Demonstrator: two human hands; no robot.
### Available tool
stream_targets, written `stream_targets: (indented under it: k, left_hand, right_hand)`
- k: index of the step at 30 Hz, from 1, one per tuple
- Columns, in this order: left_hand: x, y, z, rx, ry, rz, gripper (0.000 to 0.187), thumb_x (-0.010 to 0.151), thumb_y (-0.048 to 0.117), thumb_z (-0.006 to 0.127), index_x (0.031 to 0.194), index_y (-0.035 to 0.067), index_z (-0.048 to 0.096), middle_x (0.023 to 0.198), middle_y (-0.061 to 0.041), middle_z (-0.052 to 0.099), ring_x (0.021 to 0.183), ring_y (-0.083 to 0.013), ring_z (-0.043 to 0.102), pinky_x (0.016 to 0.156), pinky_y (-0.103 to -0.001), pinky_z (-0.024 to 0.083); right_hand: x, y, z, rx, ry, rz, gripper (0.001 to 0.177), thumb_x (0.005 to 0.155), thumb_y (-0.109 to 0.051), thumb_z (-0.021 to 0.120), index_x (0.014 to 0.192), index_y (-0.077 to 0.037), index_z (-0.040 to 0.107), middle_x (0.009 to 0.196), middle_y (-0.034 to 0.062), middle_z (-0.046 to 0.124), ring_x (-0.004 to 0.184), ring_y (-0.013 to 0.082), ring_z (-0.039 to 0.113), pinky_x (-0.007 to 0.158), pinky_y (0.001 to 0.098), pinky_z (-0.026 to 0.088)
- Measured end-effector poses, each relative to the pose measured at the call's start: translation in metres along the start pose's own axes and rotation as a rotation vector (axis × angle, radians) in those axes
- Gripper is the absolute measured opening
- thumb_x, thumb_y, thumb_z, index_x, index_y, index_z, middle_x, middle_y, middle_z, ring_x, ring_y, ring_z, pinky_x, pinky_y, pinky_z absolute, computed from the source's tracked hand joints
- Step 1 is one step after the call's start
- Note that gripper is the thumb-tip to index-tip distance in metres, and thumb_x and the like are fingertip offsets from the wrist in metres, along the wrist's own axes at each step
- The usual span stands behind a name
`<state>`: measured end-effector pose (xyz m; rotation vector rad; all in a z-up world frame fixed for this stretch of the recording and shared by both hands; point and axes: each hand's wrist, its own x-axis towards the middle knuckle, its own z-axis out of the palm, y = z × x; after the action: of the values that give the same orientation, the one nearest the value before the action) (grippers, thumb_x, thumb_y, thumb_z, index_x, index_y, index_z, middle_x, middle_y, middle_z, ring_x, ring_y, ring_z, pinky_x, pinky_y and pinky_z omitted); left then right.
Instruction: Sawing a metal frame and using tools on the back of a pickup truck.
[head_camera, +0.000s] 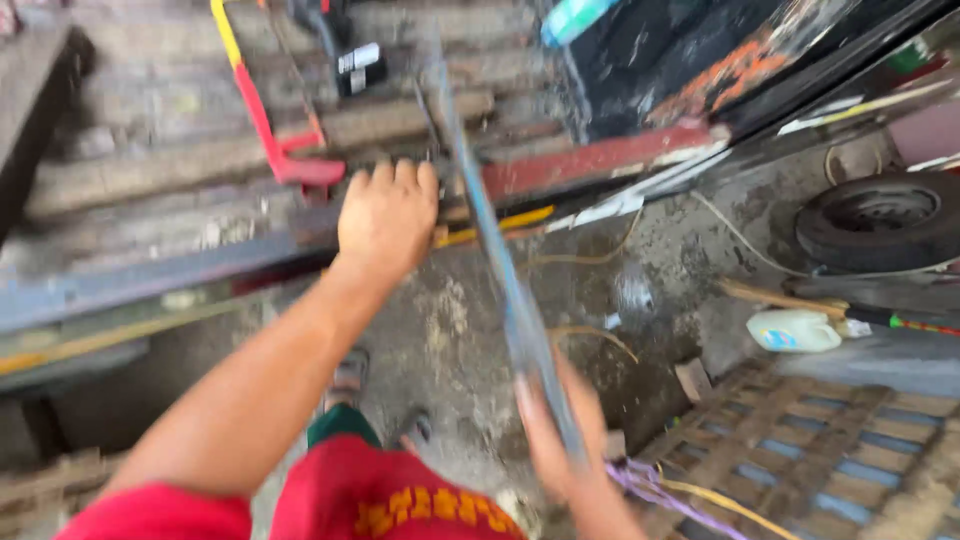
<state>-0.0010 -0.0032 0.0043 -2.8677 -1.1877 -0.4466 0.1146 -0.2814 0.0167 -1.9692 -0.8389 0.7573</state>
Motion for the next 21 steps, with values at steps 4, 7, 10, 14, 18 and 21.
stream_targets:
  k: [4,7,10,14,18,21]
  left_hand:
    - [-0.001,-0.001,0.001,-0.007,0.015,-0.007,0.059,0.066,0.047,0.087,0.1,0.009,0.059,0.093,-0.008,0.064,0.091,-0.0281,0.065,0.075,-0.043,0.05]
    - [0.003,-0.002,0.001,-0.01,-0.005,-0.005,0.059,0.066,0.048,0.086,0.1,0.008,0.059,0.093,-0.008,0.065,0.091,-0.028,0.065,0.076,-0.043,0.05]
    - [0.001,0.003,0.001,-0.009,-0.032,-0.017,0.06,0.067,0.05,0.086,0.1,0.008,0.059,0.094,-0.008,0.065,0.092,-0.0284,0.065,0.077,-0.043,0.05]
    - [0.005,-0.003,-0.006,0.015,-0.063,-0.015,0.062,0.068,0.051,0.086,0.102,0.007,0.059,0.095,-0.009,0.066,0.093,-0.0288,0.065,0.078,-0.043,0.05]
    - [0.009,-0.001,-0.003,0.017,-0.06,-0.016,0.062,0.067,0.052,0.086,0.101,0.007,0.059,0.095,-0.009,0.066,0.094,-0.0288,0.065,0.077,-0.043,0.051]
    - [0.001,0.001,0.002,0.0,-0.101,-0.04,0.062,0.066,0.052,0.087,0.1,0.008,0.059,0.096,-0.009,0.066,0.093,-0.0288,0.065,0.078,-0.044,0.051]
  right_hand:
    - [-0.091,0.069,-0.059,0.019,-0.002,0.139,0.063,0.085,-0.01,0.069,0.146,-0.002,0.058,0.068,0.0023,0.065,0.059,0.0066,0.056,0.056,0.0253,0.047]
    - [-0.027,0.051,-0.021,0.146,0.025,0.044,0.06,0.088,-0.011,0.069,0.144,0.002,0.055,0.085,0.001,0.067,0.073,0.0057,0.06,0.064,0.0248,0.05]
    - [0.061,-0.013,0.023,0.133,-0.025,-0.181,0.059,0.094,-0.017,0.067,0.148,-0.002,0.052,0.091,-0.0031,0.062,0.078,0.0045,0.054,0.068,0.0237,0.048]
    - [0.07,-0.044,0.032,0.041,-0.052,-0.295,0.058,0.096,-0.022,0.064,0.151,-0.005,0.053,0.078,-0.0016,0.055,0.07,0.0075,0.048,0.063,0.0262,0.046]
    - [-0.033,0.044,-0.018,-0.163,-0.014,-0.245,0.057,0.089,-0.018,0.069,0.139,0.006,0.056,0.091,0.0079,0.074,0.081,0.0183,0.071,0.078,0.0321,0.056]
    - [-0.079,0.058,-0.04,0.209,0.064,0.162,0.064,0.084,-0.008,0.068,0.146,0.005,0.057,0.089,0.0074,0.069,0.073,0.0094,0.058,0.068,0.0264,0.048]
